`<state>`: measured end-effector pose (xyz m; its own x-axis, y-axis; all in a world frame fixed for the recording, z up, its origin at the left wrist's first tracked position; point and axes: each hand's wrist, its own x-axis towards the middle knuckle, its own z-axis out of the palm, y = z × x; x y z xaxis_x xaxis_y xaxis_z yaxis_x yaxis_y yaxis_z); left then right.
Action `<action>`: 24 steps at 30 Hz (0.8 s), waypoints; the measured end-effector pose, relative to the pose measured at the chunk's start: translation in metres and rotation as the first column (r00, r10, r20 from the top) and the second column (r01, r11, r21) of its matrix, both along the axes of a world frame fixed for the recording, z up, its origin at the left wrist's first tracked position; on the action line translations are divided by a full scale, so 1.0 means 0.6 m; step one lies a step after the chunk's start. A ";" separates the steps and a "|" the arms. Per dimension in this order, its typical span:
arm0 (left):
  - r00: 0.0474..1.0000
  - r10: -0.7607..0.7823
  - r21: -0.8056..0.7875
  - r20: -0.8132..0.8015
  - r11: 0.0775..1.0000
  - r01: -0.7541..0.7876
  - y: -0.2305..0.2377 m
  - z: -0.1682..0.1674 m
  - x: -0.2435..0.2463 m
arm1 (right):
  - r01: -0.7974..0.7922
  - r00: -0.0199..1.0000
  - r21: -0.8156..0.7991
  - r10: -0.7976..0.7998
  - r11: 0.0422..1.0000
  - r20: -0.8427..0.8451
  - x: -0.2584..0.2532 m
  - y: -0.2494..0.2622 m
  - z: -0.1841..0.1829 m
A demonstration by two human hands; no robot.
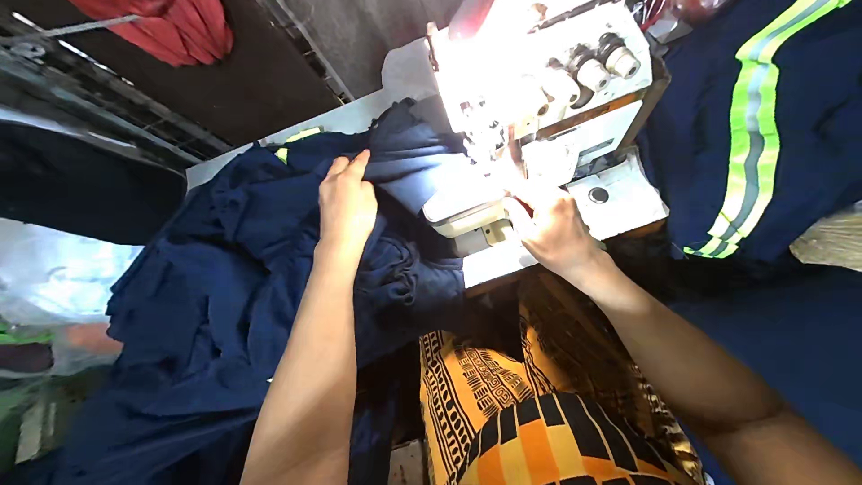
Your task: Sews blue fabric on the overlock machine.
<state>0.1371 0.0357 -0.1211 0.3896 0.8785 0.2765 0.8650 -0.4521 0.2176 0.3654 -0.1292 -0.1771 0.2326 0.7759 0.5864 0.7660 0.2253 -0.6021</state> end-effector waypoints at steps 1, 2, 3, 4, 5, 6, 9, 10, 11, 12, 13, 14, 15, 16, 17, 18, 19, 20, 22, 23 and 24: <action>0.997 0.030 0.008 -0.064 1.000 -0.030 -0.018 0.010 -0.018 | -0.023 0.999 0.027 0.023 0.999 0.029 -0.004 -0.006 -0.003; 0.985 0.053 -0.009 -0.162 0.998 -0.055 -0.054 0.026 -0.038 | -0.064 0.996 0.086 0.058 0.994 0.069 -0.012 -0.012 -0.009; 0.960 0.042 -0.059 -0.278 0.996 -0.061 -0.107 0.043 -0.055 | -0.139 0.986 0.116 0.127 0.983 0.109 -0.023 -0.020 -0.013; 0.932 -0.032 -0.139 -0.361 0.990 -0.020 -0.172 0.055 -0.063 | -0.232 0.965 0.102 0.215 0.967 0.152 -0.036 -0.028 -0.018; 0.909 -0.181 -0.237 -0.374 0.967 0.095 -0.242 0.058 -0.060 | -0.303 0.936 0.051 0.287 0.952 0.203 -0.047 -0.036 -0.026; 0.885 -0.365 -0.329 -0.289 0.906 0.266 -0.306 0.050 -0.047 | -0.344 0.914 -0.015 0.339 0.939 0.221 -0.053 -0.043 -0.041; 0.741 -0.639 -0.593 0.209 0.520 0.615 -0.386 0.015 0.025 | -0.123 0.989 -0.109 0.132 0.986 0.073 0.013 -0.055 -0.086; 0.676 -0.647 -0.600 0.351 0.399 0.693 -0.374 0.009 0.043 | -0.020 1.000 -0.187 0.019 0.982 -0.011 0.060 -0.063 -0.087; 0.618 -0.642 -0.554 0.454 0.340 0.760 -0.356 0.006 0.053 | 0.034 0.992 -0.217 -0.060 0.976 -0.112 0.102 -0.077 -0.079; 0.580 -0.631 -0.472 0.515 0.357 0.806 -0.336 0.010 0.056 | 0.035 0.976 -0.194 -0.076 0.980 -0.205 0.131 -0.101 -0.070; 0.565 -0.617 -0.366 0.548 0.430 0.825 -0.313 0.017 0.052 | -0.055 0.956 -0.134 0.014 0.989 -0.291 0.141 -0.131 -0.060; 0.566 -0.589 -0.268 0.577 0.518 0.812 -0.283 0.026 0.044 | -0.269 0.892 -0.064 0.224 0.961 -0.393 0.133 -0.165 -0.050; 0.567 -0.532 -0.189 0.629 0.602 0.776 -0.247 0.038 0.038 | -0.548 0.717 -0.010 0.463 0.837 -0.521 0.111 -0.199 -0.042; 0.553 -0.441 -0.126 0.707 0.691 0.712 -0.206 0.050 0.036 | -0.796 0.448 0.030 0.623 0.604 -0.642 0.079 -0.230 -0.038; 0.532 -0.325 -0.088 0.782 0.787 0.611 -0.160 0.061 0.043 | -0.939 0.179 0.068 0.648 0.337 -0.741 0.044 -0.253 -0.044; 0.514 -0.172 -0.102 0.841 0.881 0.462 -0.113 0.068 0.055 | -0.980 0.044 0.085 0.611 0.180 -0.791 0.012 -0.267 -0.057; 0.495 0.001 -0.181 0.869 0.931 0.317 -0.064 0.069 0.068 | -0.986 0.028 0.071 0.572 0.150 -0.820 -0.005 -0.268 -0.077; 0.510 0.151 -0.286 0.847 0.938 0.198 -0.019 0.062 0.079 | -0.973 0.138 -0.005 0.558 0.232 -0.818 -0.009 -0.262 -0.095; 0.629 0.320 -0.466 0.708 0.881 0.077 0.040 0.015 0.094 | -0.710 0.702 -0.475 0.471 0.520 -0.534 -0.011 -0.246 -0.102; 0.683 0.353 -0.534 0.639 0.843 0.063 0.051 -0.010 0.101 | -0.446 0.882 -0.689 0.411 0.571 -0.230 -0.021 -0.237 -0.098; 0.717 0.370 -0.582 0.591 0.811 0.062 0.053 -0.032 0.105 | -0.225 0.926 -0.746 0.375 0.627 0.035 -0.034 -0.231 -0.104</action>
<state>0.1999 0.0673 -0.1405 0.1418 0.9817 -0.1271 0.4416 0.0522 0.8957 0.3447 -0.2681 -0.2394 -0.1364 0.9741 -0.1804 0.8406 0.0175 -0.5414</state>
